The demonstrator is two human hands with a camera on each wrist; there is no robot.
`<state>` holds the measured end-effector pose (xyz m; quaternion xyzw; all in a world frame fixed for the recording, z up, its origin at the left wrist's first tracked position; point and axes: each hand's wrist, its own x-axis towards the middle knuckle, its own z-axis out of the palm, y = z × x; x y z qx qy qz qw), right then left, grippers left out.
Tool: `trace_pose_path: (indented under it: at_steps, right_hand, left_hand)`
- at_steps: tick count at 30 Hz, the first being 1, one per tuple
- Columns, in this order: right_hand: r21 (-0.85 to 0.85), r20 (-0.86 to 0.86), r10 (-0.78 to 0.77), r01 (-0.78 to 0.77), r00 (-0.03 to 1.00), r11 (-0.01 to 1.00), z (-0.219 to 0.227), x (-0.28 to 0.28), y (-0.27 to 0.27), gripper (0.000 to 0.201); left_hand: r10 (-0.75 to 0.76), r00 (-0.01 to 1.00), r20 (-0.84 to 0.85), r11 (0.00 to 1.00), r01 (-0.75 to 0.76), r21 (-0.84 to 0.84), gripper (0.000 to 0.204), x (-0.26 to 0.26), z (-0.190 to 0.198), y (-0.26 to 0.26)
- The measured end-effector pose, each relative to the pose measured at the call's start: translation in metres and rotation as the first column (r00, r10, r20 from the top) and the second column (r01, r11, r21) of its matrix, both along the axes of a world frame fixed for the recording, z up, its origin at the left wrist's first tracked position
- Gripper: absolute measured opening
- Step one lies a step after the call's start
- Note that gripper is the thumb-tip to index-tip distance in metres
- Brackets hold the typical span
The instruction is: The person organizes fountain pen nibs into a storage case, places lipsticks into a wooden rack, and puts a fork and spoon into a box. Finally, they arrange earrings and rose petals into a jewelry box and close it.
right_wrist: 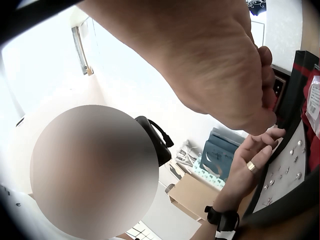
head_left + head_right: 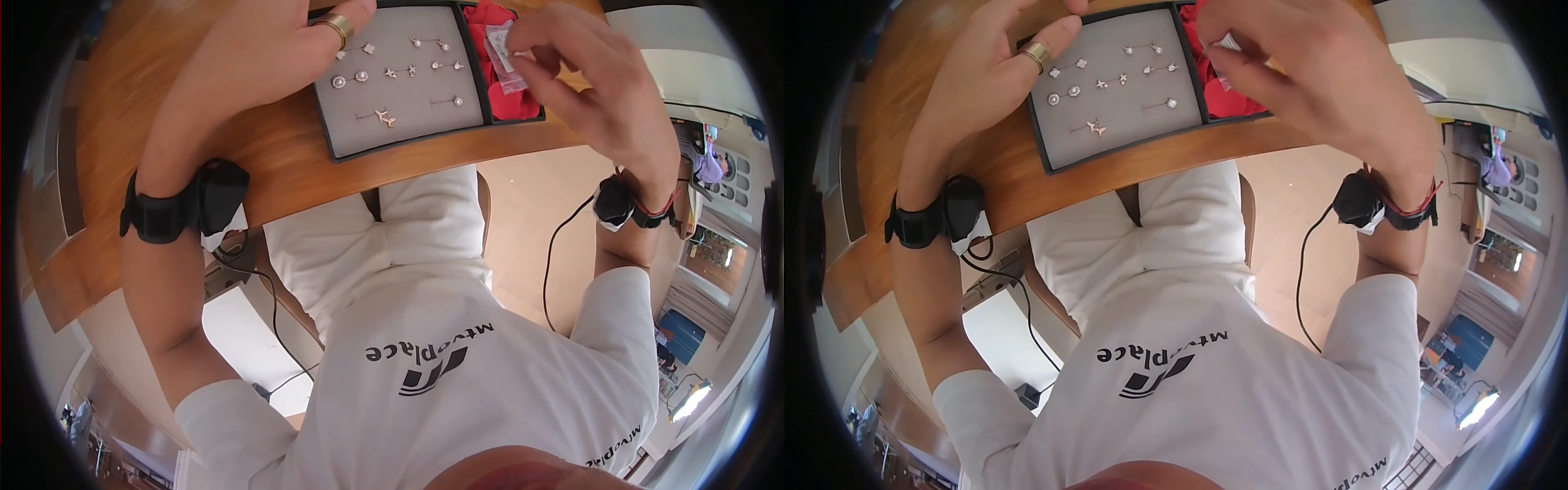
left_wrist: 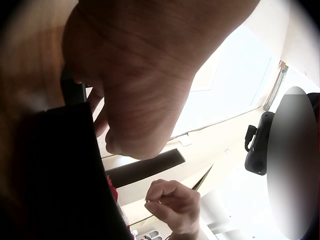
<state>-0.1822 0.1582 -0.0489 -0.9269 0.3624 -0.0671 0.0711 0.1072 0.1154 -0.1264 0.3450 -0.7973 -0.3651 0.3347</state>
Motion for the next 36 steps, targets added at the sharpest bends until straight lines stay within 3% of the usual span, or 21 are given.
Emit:
trace_pose_path:
  at_steps: [2,4,8,14,19,24,30,33,36]
  right_hand:
    - [0.094,0.042,-0.063,0.059,0.997,0.994,-0.010,0.010,0.005,0.021]
    - [0.121,0.104,0.174,-0.186,0.979,0.975,-0.019,0.018,0.006,0.018]
    - [0.123,-0.054,0.169,-0.161,0.984,0.979,-0.028,0.027,0.003,0.015]
    - [0.167,-0.125,0.139,-0.117,0.982,0.979,-0.032,0.039,0.002,0.013]
    - [0.162,-0.107,0.158,-0.140,0.982,0.977,-0.034,0.043,0.002,0.014]
    - [0.150,-0.117,0.159,-0.141,0.980,0.979,-0.033,0.045,0.005,0.013]
    - [0.154,-0.007,0.140,-0.137,0.990,0.978,-0.028,0.041,0.005,0.015]
    - [0.126,-0.095,0.144,-0.132,0.985,0.983,-0.030,0.042,0.008,0.015]
    - [0.090,0.003,0.110,-0.110,0.994,0.990,-0.028,0.047,0.011,0.015]
  left_hand:
    - [0.081,0.993,0.092,0.994,-0.087,0.068,0.012,-0.007,0.022,0.017]
    - [0.101,0.990,0.100,0.993,-0.106,0.047,0.012,-0.007,0.016,0.016]
    - [0.046,0.999,0.023,0.999,-0.046,0.004,0.011,0.002,-0.012,-0.004]
    - [0.019,1.000,0.011,1.000,-0.019,-0.009,0.012,0.004,-0.010,-0.005]
    - [0.023,0.999,0.039,0.997,-0.020,-0.068,0.013,0.005,-0.010,-0.005]
    - [0.030,0.999,0.021,0.999,-0.029,-0.023,0.013,0.008,-0.012,-0.003]
    - [-0.001,1.000,-0.023,0.993,-0.002,-0.121,0.013,0.007,-0.011,-0.003]
    - [0.010,1.000,0.029,1.000,-0.010,0.014,0.014,0.006,0.002,0.003]
    - [0.006,0.999,-0.038,1.000,-0.006,-0.013,0.014,0.006,-0.008,0.000]
